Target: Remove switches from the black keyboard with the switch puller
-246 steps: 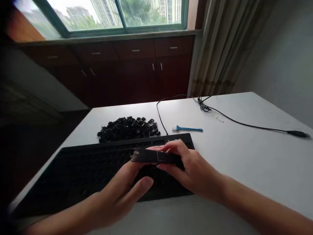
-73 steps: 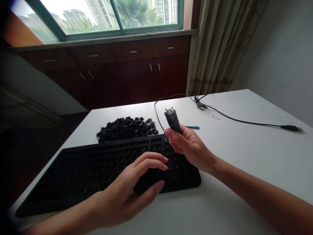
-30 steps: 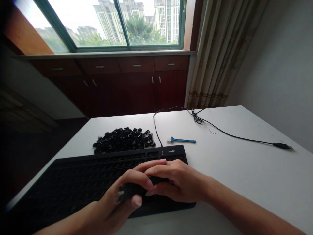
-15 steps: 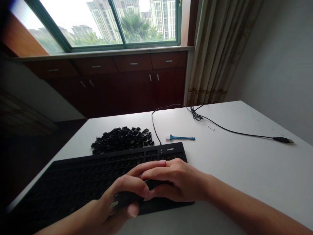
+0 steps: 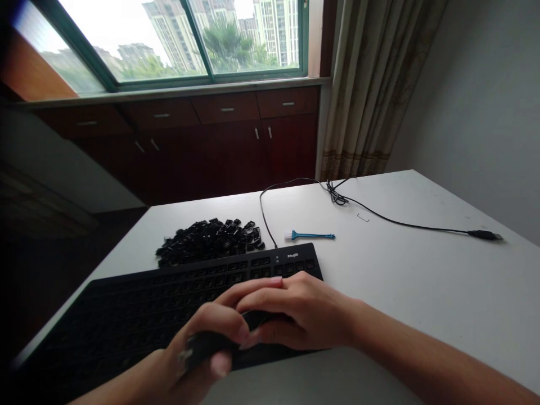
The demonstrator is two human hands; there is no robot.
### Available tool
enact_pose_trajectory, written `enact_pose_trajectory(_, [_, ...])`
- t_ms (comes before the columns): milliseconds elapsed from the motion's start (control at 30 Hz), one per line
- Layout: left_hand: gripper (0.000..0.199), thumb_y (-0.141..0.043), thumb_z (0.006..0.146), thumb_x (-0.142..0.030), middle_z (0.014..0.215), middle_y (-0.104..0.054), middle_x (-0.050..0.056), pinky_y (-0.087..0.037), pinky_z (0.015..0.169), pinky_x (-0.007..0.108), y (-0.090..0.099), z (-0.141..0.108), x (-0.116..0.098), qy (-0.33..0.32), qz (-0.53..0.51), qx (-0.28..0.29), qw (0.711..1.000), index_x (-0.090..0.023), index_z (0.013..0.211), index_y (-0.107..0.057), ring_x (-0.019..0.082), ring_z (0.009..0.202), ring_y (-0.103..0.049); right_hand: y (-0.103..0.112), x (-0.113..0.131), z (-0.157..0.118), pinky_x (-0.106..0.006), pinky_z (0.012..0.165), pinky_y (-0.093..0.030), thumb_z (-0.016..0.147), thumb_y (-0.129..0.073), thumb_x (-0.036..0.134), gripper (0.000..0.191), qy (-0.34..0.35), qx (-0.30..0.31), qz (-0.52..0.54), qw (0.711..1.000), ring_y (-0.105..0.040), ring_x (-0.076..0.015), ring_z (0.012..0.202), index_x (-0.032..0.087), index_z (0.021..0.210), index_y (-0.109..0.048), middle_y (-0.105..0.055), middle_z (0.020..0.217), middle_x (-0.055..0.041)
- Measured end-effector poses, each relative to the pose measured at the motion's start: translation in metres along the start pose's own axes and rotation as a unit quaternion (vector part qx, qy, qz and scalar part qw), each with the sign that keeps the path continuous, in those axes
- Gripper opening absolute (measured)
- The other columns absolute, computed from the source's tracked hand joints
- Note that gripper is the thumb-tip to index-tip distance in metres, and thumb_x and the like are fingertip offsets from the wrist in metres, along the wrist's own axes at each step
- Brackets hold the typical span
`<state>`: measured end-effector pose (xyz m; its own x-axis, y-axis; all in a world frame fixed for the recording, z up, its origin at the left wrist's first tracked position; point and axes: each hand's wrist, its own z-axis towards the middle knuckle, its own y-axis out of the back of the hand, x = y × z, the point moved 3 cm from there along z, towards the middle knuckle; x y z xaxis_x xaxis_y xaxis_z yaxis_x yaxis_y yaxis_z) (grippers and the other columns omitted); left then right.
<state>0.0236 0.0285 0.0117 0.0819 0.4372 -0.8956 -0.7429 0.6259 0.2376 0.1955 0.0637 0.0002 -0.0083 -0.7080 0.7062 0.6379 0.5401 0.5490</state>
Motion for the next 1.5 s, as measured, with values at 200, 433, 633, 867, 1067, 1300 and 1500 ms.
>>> enact_pose_trajectory(200, [0.024, -0.037, 0.101, -0.04, 0.146, -0.044, 0.008, -0.037, 0.113, 0.05, 0.002, -0.004, 0.014, 0.073, -0.088, -0.162, 0.98, -0.026, 0.114, -0.051, 0.028, 0.136, -0.042, 0.008, 0.003, 0.008, -0.026, 0.072, -0.051, 0.083, -0.07, 0.035, 0.049, -0.085, -0.033, 0.061, 0.994, -0.062, -0.0145, 0.084, 0.02, 0.126, -0.053, -0.064, 0.113, -0.0091])
enact_pose_trajectory(433, [0.03, -0.036, 0.099, -0.048, 0.133, -0.054, 0.008, -0.05, 0.101, 0.047, 0.007, -0.002, 0.017, 0.058, -0.18, -0.291, 0.938, -0.028, 0.117, -0.048, 0.029, 0.126, -0.054, 0.019, -0.003, 0.004, -0.032, 0.083, -0.051, 0.098, -0.046, 0.033, 0.028, -0.185, -0.171, 0.089, 0.964, -0.062, -0.0166, 0.095, 0.024, 0.123, -0.056, -0.066, 0.108, -0.005])
enact_pose_trajectory(633, [0.027, -0.034, 0.1, -0.044, 0.125, -0.061, 0.007, -0.051, 0.1, 0.042, 0.013, 0.001, 0.015, 0.076, -0.223, -0.335, 0.912, -0.025, 0.113, -0.048, 0.024, 0.112, -0.064, 0.044, -0.01, -0.001, -0.029, 0.075, -0.05, 0.097, -0.049, 0.035, 0.021, -0.222, -0.195, -0.074, 0.953, -0.061, -0.0152, 0.086, 0.022, 0.107, -0.062, -0.066, 0.1, -0.0045])
enact_pose_trajectory(867, [0.033, -0.032, 0.1, -0.046, 0.109, -0.069, 0.01, -0.057, 0.087, 0.037, 0.02, 0.003, 0.017, 0.109, -0.293, -0.357, 0.88, -0.02, 0.111, -0.05, 0.023, 0.098, -0.07, 0.053, -0.013, -0.008, -0.031, 0.071, -0.047, 0.088, -0.062, 0.042, 0.023, -0.119, 0.06, -0.241, 0.961, -0.059, -0.0171, 0.08, 0.021, 0.097, -0.066, -0.064, 0.092, -0.0055])
enact_pose_trajectory(1067, [0.033, -0.035, 0.1, -0.045, 0.105, -0.07, 0.013, -0.057, 0.078, 0.034, 0.017, 0.004, 0.015, 0.124, -0.31, -0.335, 0.881, -0.017, 0.107, -0.05, 0.022, 0.088, -0.07, 0.05, -0.02, -0.01, -0.028, 0.067, -0.048, 0.09, -0.061, 0.037, 0.018, -0.134, 0.054, -0.196, 0.97, -0.059, -0.0155, 0.08, 0.022, 0.099, -0.064, -0.063, 0.096, -0.0049])
enact_pose_trajectory(1300, [0.031, -0.04, 0.099, -0.041, 0.093, -0.07, 0.012, -0.056, 0.067, 0.028, 0.013, 0.004, 0.012, 0.17, -0.301, -0.303, 0.888, -0.014, 0.095, -0.053, 0.016, 0.072, -0.067, 0.045, -0.024, -0.011, -0.026, 0.065, -0.051, 0.091, -0.061, 0.035, 0.018, -0.151, -0.047, -0.149, 0.976, -0.06, -0.0125, 0.071, 0.022, 0.102, -0.061, -0.065, 0.088, -0.0025])
enact_pose_trajectory(1500, [0.037, -0.045, 0.096, -0.045, 0.064, -0.062, 0.004, -0.046, 0.045, 0.016, 0.01, 0.004, 0.012, 0.212, -0.281, -0.275, 0.895, -0.014, 0.077, -0.052, 0.01, 0.054, -0.056, 0.04, -0.025, -0.008, -0.027, 0.061, -0.052, 0.087, -0.065, 0.035, 0.017, -0.178, -0.115, -0.179, 0.961, -0.058, -0.0129, 0.066, 0.021, 0.096, -0.061, -0.063, 0.08, -0.0011])
